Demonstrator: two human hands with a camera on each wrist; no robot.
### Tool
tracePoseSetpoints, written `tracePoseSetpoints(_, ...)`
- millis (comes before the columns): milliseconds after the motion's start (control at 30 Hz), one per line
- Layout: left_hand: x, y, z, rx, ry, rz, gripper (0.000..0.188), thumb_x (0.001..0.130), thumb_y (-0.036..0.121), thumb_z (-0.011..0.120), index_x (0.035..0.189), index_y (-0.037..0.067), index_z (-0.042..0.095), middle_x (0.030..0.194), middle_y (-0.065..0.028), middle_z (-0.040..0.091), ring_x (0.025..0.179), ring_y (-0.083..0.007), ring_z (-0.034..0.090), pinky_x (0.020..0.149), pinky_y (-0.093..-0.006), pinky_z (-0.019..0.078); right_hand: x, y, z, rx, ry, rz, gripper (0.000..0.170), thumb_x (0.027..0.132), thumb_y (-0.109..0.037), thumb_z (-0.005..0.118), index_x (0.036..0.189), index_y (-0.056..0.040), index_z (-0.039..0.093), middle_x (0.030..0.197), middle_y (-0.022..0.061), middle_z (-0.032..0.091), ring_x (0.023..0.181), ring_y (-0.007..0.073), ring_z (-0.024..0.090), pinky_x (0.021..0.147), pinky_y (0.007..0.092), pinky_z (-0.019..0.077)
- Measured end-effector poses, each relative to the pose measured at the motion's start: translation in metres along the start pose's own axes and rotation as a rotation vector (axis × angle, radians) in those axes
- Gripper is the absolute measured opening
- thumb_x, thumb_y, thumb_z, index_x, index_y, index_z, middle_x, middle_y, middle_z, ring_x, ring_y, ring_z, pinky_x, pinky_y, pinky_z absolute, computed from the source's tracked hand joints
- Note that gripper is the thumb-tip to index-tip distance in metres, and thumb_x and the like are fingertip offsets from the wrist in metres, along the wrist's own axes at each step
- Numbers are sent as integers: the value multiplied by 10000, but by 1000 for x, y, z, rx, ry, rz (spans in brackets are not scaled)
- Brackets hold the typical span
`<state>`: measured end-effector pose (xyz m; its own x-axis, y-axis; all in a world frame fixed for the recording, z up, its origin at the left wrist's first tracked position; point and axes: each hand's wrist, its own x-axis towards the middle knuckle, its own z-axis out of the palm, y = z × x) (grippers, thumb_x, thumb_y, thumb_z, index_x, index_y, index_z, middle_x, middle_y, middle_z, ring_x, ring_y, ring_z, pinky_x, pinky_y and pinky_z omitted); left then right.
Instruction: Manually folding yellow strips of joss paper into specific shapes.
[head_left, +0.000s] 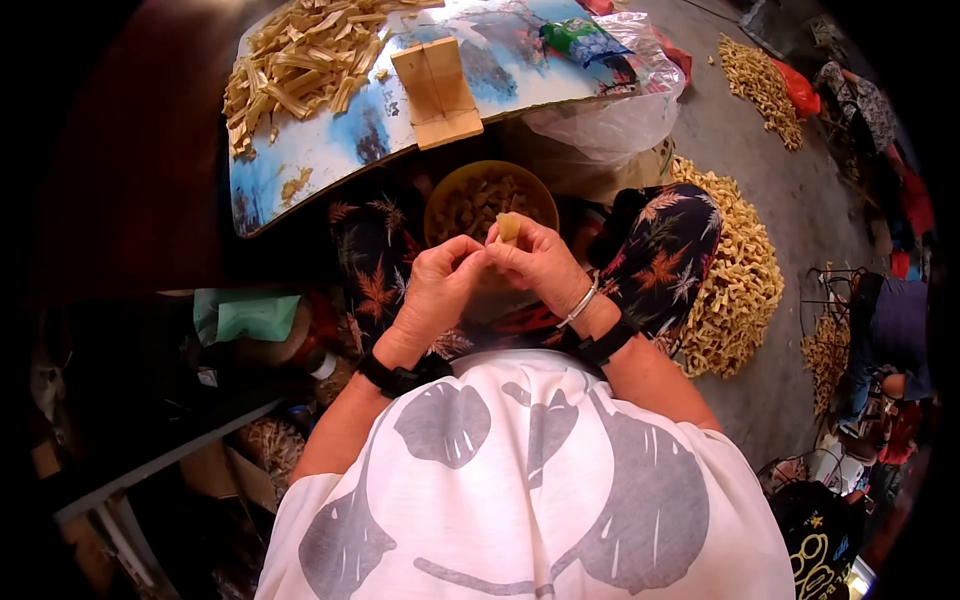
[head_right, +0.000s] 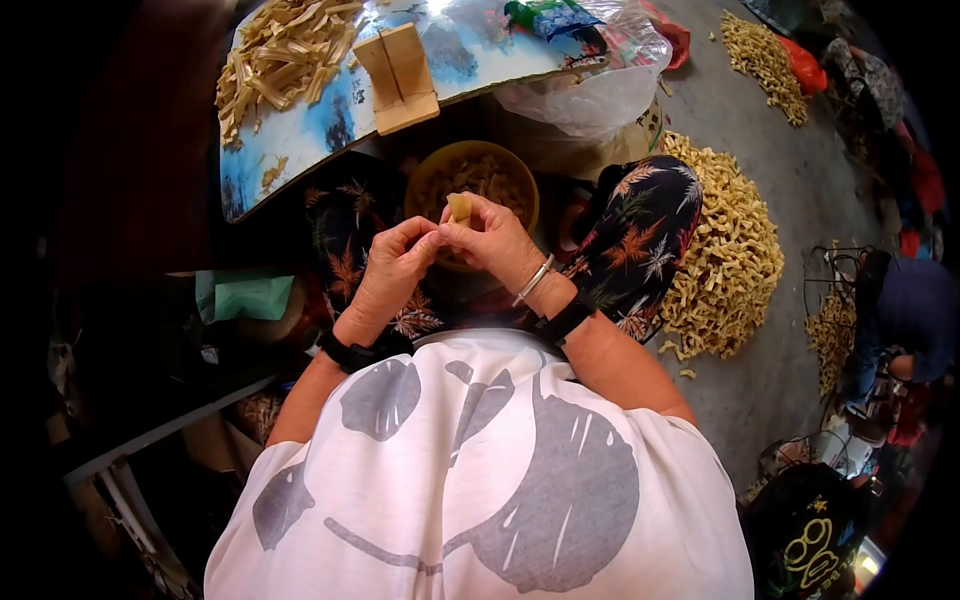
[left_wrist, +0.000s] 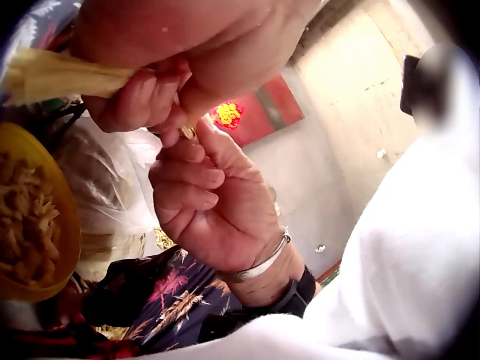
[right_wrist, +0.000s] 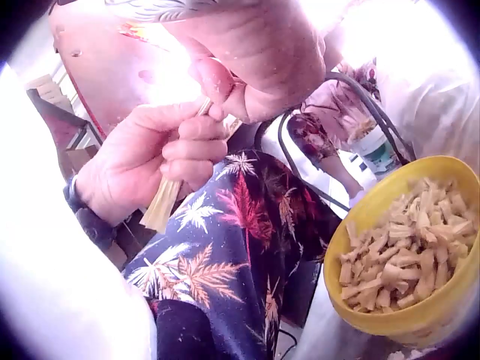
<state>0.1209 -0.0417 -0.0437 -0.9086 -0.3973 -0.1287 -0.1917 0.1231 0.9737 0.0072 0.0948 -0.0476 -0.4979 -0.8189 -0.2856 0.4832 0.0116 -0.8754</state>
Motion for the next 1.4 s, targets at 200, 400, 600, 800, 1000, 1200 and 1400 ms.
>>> tracePoseSetpoints(200,-10,-2,-12,-12,-40,-62,156,970,151,620,909,15,667,682,87,496,590,-9,399,507,-175,305,-1,-4,-9,-223,19,-18,123,910,-167,680,921,-74,599,714,-65,556,599,13,465,524,167,368)
tracePoseSetpoints(400,21,13,-30,148,-42,124,128,940,123,655,973,0,676,688,42,570,624,-46,510,562,-212,429,18,-43,-7,-202,38,-47,168,963,-229,639,1025,-73,632,730,-71,540,591,10,478,520,161,375)
tracePoseSetpoints(600,90,74,-69,624,235,526,115,871,110,664,852,14,605,753,-178,605,719,-375,617,615,-407,490,78,-99,3,-629,278,-552,169,957,-170,612,1004,-9,626,747,73,641,635,173,626,574,301,490)
tracePoseSetpoints(800,144,96,-96,735,395,747,80,904,82,614,894,2,610,778,-173,592,763,-395,601,667,-402,482,137,-130,14,-824,436,-974,135,897,-113,645,990,-17,619,875,174,650,791,372,641,670,414,501)
tracePoseSetpoints(1000,174,56,-102,846,387,639,93,901,122,595,865,38,614,816,-151,619,786,-369,612,696,-433,492,182,-88,-7,-1191,412,-888,78,847,-92,632,892,-56,579,830,160,618,802,383,616,713,465,507)
tracePoseSetpoints(1200,161,40,-120,445,434,299,90,925,111,608,881,37,635,743,-96,613,643,-207,614,587,-358,470,174,-96,-16,-1008,349,-725,78,889,-109,587,937,-52,610,850,176,640,791,403,607,726,451,506)
tracePoseSetpoints(1400,130,47,-105,-327,180,87,141,1001,144,540,1039,25,605,759,-49,632,527,-52,470,479,-217,378,126,-97,-22,-205,36,-215,181,1006,-137,512,1120,-37,609,824,-29,583,655,27,515,570,170,442)
